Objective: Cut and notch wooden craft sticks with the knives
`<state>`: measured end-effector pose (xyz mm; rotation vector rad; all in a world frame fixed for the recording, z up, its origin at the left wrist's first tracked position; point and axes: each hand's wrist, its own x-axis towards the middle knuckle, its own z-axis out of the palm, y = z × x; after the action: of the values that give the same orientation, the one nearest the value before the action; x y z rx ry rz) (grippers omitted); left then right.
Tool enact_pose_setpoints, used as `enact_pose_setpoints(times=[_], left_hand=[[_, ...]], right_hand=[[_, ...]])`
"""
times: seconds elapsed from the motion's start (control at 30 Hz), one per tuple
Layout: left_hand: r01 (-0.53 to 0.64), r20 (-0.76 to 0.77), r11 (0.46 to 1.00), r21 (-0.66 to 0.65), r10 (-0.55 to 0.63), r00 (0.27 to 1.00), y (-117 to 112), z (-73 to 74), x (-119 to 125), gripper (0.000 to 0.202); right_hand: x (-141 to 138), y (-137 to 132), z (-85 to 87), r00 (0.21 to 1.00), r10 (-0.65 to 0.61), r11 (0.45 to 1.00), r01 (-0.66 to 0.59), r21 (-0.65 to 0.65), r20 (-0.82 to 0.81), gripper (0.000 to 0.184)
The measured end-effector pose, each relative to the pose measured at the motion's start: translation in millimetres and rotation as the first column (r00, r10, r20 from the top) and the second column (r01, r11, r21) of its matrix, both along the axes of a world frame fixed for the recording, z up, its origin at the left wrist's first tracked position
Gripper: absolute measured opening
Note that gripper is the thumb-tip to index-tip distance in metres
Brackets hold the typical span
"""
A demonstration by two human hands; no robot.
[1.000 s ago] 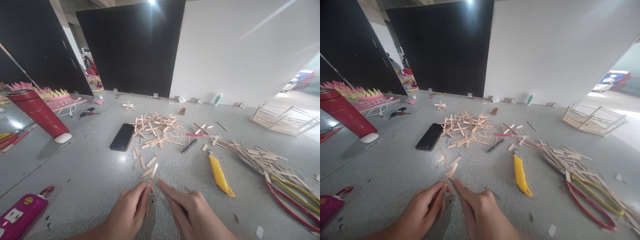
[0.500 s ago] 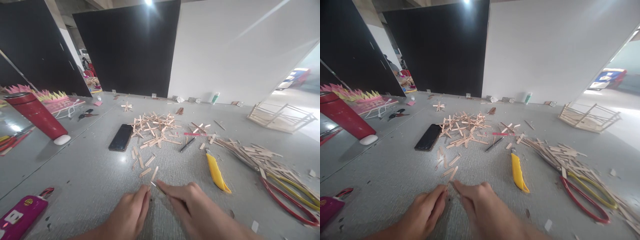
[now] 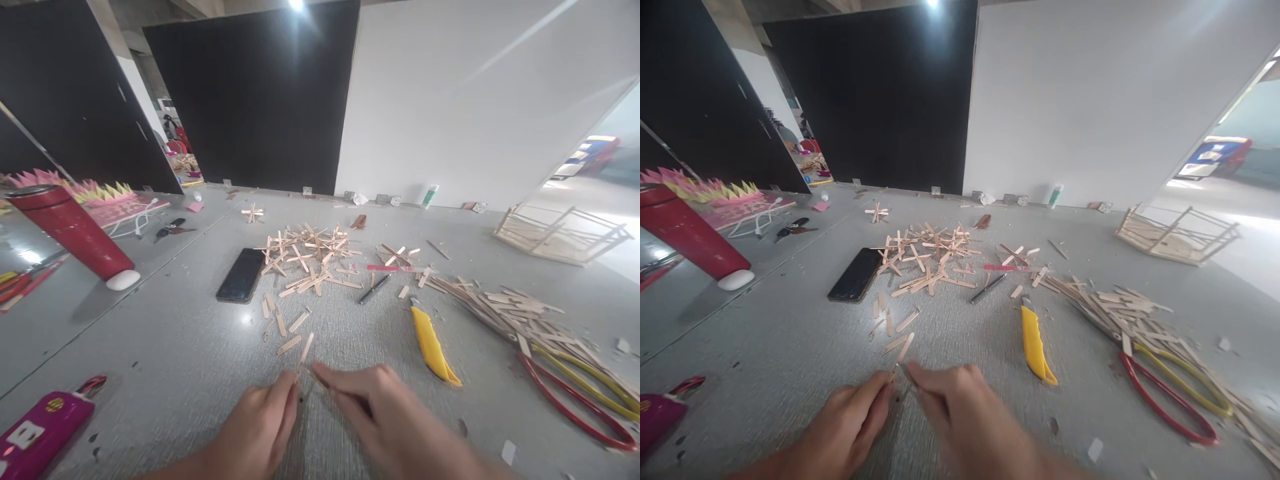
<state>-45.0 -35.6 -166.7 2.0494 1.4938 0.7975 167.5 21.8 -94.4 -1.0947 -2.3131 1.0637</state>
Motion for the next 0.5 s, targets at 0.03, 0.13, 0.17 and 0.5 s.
enact_pose_setpoints(times=[0.03,0.13,0.17,0.5], left_hand=[[0.018,-0.029,0.999,0.03,-0.017,0.999,0.2,1.7,0.8,0.024],[0.036,-0.064,0.998,0.053,-0.033,0.997,0.2,3.8,2.7,0.024],[0.019,-0.051,0.999,0.044,-0.017,0.999,0.0,3.0,2.8,0.024],[-0.042,0.055,0.999,-0.02,0.043,0.998,-4.5,-12.4,-2.2,0.023]], right_hand=[[3.3,8.6,13.6,0.998,0.066,0.997,-0.065,-0.04,0.002,0.036],[5.8,21.1,33.6,0.991,0.129,0.981,-0.123,-0.152,0.029,0.036],[3.6,19.5,31.4,0.996,0.082,0.985,-0.077,-0.152,0.03,0.035],[-17.2,-29.5,-50.8,0.997,-0.066,0.994,0.063,-0.088,-0.033,0.053]])
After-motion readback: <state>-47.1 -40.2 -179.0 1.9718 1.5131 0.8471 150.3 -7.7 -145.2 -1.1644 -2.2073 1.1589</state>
